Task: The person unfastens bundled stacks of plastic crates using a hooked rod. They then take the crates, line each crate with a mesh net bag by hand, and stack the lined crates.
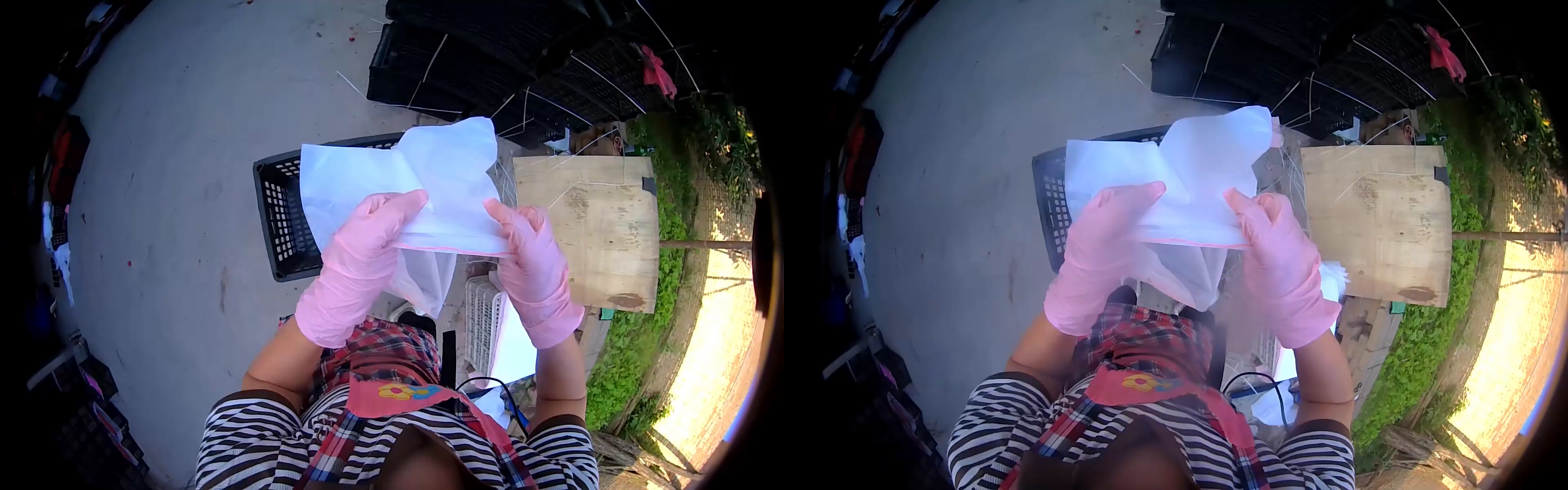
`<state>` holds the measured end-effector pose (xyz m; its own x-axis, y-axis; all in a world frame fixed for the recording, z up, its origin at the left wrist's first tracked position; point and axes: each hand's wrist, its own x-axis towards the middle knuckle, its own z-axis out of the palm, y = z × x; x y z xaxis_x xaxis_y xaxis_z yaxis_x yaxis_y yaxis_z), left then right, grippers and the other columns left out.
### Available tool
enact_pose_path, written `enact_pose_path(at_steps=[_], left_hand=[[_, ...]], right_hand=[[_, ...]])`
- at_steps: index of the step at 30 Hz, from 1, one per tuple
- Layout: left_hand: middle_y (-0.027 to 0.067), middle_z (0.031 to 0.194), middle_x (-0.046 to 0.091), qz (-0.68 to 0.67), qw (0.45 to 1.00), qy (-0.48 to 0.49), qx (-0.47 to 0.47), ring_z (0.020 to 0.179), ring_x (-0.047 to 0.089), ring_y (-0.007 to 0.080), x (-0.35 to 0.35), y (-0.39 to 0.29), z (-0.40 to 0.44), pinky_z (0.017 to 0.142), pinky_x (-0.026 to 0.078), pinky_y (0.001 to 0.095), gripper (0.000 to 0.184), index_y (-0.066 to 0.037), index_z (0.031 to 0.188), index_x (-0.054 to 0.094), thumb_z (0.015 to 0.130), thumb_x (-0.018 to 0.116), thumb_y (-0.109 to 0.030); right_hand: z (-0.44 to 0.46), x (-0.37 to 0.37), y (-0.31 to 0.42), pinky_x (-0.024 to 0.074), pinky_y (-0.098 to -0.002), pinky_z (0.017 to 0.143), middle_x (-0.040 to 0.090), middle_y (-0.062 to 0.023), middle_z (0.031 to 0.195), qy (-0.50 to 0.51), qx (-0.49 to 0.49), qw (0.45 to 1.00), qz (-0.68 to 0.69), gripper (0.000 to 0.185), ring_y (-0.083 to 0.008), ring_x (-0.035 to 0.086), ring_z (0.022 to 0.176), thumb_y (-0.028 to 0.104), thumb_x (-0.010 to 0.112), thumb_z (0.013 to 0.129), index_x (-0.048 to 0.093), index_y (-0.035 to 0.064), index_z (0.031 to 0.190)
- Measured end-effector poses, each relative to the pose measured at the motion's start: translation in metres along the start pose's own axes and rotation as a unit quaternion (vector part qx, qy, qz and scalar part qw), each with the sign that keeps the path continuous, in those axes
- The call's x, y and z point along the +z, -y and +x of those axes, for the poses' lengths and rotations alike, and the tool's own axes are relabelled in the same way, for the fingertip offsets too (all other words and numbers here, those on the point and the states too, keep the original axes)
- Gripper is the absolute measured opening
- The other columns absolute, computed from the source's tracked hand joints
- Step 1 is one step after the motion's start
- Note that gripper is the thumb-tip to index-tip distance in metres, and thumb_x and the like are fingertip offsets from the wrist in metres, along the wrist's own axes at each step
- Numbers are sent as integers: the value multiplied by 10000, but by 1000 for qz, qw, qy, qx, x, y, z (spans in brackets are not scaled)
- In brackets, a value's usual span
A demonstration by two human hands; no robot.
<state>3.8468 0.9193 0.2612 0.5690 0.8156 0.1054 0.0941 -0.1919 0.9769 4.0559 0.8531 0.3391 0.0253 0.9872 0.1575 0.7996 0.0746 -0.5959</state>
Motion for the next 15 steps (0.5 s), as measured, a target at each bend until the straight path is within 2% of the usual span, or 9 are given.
enact_pose_path(at_steps=[1,3,4,5,7,10,12,14,15], left_hand=[[197,1136,557,-34,999,-10,-11,988,546,239,-13,1,-7,844,436,288,509,-112,1334,454,856,628,-119],[158,1113,563,84,991,-98,30,991,536,199,-39,-11,-21,839,427,266,384,-68,1263,511,887,583,-104],[141,1110,569,-4,989,-139,-48,1006,542,212,-50,-8,-30,868,423,291,359,-48,1219,553,867,595,-101],[125,1106,574,-89,971,-182,-126,1022,549,225,-63,-4,-38,897,420,316,336,-28,1175,596,846,608,-97],[114,1132,567,-249,912,-258,-199,1052,538,212,-89,0,-54,943,391,325,334,31,1114,616,889,568,-211],[120,1167,572,-161,906,-316,-230,1066,534,203,-118,22,-79,954,390,336,373,54,1106,609,910,521,-251],[102,1075,604,-177,903,-338,-196,1002,553,189,-121,29,-88,909,407,305,320,51,1057,621,853,591,-194],[84,984,636,-196,895,-365,-163,938,573,174,-116,32,-101,864,425,273,283,48,1009,632,795,661,-137],[92,999,642,-71,923,-345,-156,918,587,186,-110,32,-104,842,440,275,226,30,990,637,788,650,-72]], right_hand=[[-2,8,-16,460,-330,660,549,-98,870,-36,-34,996,-70,446,-262,562,759,21,631,750,574,157,1170],[2,25,-46,459,-342,652,559,-87,868,-72,-21,981,-181,407,-261,566,752,16,617,740,595,155,1122],[5,33,-64,457,-355,645,569,-77,867,-115,-7,951,-286,372,-260,570,746,11,603,730,617,152,1074],[6,41,-89,457,-355,645,569,-77,867,-113,-7,952,-284,372,-260,570,746,11,603,730,617,152,1074],[7,50,-135,442,-385,686,583,-55,854,-126,124,930,-323,250,-271,563,793,36,589,718,644,142,937],[22,55,-155,422,-411,787,583,-56,847,-121,129,929,-326,128,-299,544,905,45,592,711,633,107,815],[37,68,-165,387,-431,868,581,-66,856,-134,-14,991,-9,264,-327,508,999,125,644,719,632,118,983],[55,88,-92,335,-449,988,613,-77,941,-75,-85,993,-38,469,-305,530,1050,165,672,726,541,103,1172],[64,103,-58,305,-461,1039,623,-74,977,-42,-131,988,-62,576,-294,531,1082,191,690,725,492,107,1259]])
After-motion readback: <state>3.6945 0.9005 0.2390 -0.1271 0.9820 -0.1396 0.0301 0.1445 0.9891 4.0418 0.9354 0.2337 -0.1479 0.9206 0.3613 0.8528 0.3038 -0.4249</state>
